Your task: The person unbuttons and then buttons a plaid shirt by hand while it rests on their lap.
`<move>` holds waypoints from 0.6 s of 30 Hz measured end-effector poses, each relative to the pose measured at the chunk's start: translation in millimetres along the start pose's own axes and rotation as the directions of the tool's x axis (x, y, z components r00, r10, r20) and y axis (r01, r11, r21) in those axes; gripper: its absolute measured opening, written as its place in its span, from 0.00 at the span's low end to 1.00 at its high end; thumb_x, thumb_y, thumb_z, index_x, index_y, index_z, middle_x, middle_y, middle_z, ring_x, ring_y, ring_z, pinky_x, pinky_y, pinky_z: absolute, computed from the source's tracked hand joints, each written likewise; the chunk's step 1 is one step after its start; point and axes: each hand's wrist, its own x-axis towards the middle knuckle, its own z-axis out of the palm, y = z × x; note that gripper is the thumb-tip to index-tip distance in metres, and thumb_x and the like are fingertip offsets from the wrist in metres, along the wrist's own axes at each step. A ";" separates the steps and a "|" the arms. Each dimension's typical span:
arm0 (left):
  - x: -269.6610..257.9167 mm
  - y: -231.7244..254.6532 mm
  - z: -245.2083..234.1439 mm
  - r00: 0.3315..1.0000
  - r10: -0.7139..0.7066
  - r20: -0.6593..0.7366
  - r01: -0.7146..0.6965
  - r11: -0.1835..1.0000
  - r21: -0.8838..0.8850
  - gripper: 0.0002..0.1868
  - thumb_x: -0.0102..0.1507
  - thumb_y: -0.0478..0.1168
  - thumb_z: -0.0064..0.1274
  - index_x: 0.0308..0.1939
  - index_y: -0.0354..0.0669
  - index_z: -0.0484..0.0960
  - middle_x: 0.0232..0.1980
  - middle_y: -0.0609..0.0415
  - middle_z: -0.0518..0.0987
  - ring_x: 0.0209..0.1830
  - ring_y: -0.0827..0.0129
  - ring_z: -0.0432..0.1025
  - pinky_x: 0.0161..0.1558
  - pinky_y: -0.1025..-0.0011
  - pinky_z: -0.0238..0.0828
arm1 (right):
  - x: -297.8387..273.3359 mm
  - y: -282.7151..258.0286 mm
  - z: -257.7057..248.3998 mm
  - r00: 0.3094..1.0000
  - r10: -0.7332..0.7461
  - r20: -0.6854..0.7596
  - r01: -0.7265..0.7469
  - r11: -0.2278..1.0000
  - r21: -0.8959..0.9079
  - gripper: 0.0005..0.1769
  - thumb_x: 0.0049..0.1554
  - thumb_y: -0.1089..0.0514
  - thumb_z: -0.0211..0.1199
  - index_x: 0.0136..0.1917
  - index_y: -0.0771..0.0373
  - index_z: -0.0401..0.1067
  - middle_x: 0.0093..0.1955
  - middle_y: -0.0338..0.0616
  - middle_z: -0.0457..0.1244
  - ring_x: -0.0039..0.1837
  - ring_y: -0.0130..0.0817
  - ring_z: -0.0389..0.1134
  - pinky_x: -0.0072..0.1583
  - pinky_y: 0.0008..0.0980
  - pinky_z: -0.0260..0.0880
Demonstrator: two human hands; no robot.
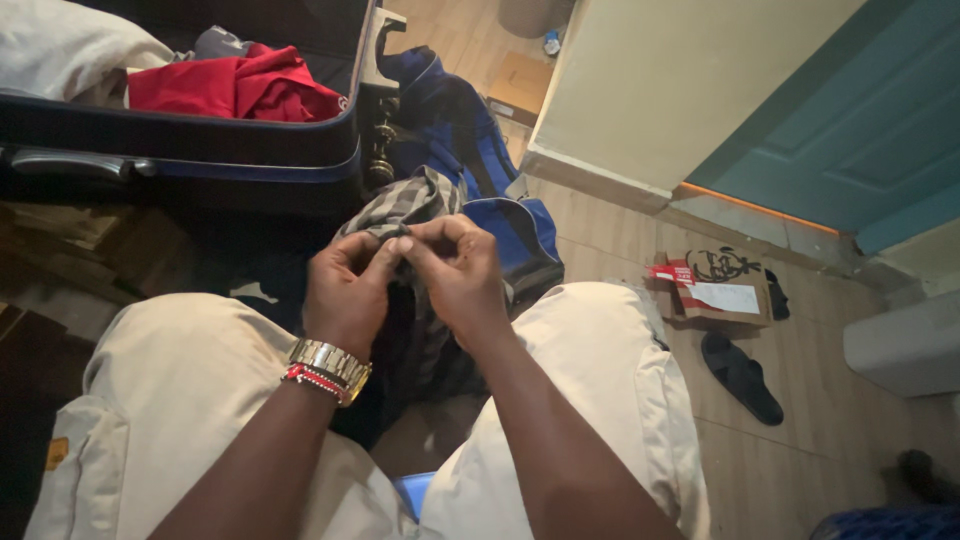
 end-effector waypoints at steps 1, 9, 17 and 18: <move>0.1 0.0 0.6 1.000 -0.005 0.002 0.005 1.000 -0.007 0.09 0.65 0.40 0.60 0.36 0.36 0.86 0.31 0.60 0.82 0.28 0.82 0.70 0.32 0.78 0.66 | 0.0 -0.5 -0.3 1.000 -0.029 0.001 0.029 0.999 -0.030 0.07 0.59 0.63 0.68 0.47 0.71 0.77 0.46 0.40 0.68 0.48 0.21 0.69 0.50 0.23 0.70; 8.5 -10.0 0.3 0.996 -0.033 0.083 0.041 0.995 -0.094 0.08 0.64 0.38 0.56 0.40 0.34 0.85 0.36 0.55 0.85 0.35 0.77 0.78 0.40 0.77 0.76 | -2.1 -2.2 5.5 0.979 -0.192 -0.070 0.155 0.922 -0.355 0.06 0.57 0.63 0.67 0.47 0.68 0.77 0.45 0.46 0.68 0.46 0.31 0.73 0.48 0.29 0.72; 14.4 -14.9 0.4 0.992 -0.026 0.126 0.052 0.976 -0.211 0.11 0.66 0.42 0.57 0.39 0.35 0.85 0.37 0.54 0.84 0.35 0.77 0.78 0.41 0.78 0.77 | -5.8 -9.4 8.4 0.947 -0.321 0.009 0.272 0.787 -0.554 0.04 0.57 0.68 0.63 0.47 0.68 0.76 0.45 0.50 0.68 0.49 0.43 0.72 0.51 0.35 0.71; 13.2 -16.0 -0.4 0.994 -0.031 0.104 0.051 0.980 -0.194 0.12 0.66 0.42 0.58 0.38 0.35 0.85 0.36 0.54 0.84 0.34 0.78 0.77 0.40 0.78 0.76 | -6.3 -9.5 9.1 0.950 -0.310 0.021 0.271 0.794 -0.544 0.03 0.57 0.68 0.62 0.46 0.68 0.76 0.45 0.50 0.68 0.49 0.43 0.72 0.51 0.36 0.71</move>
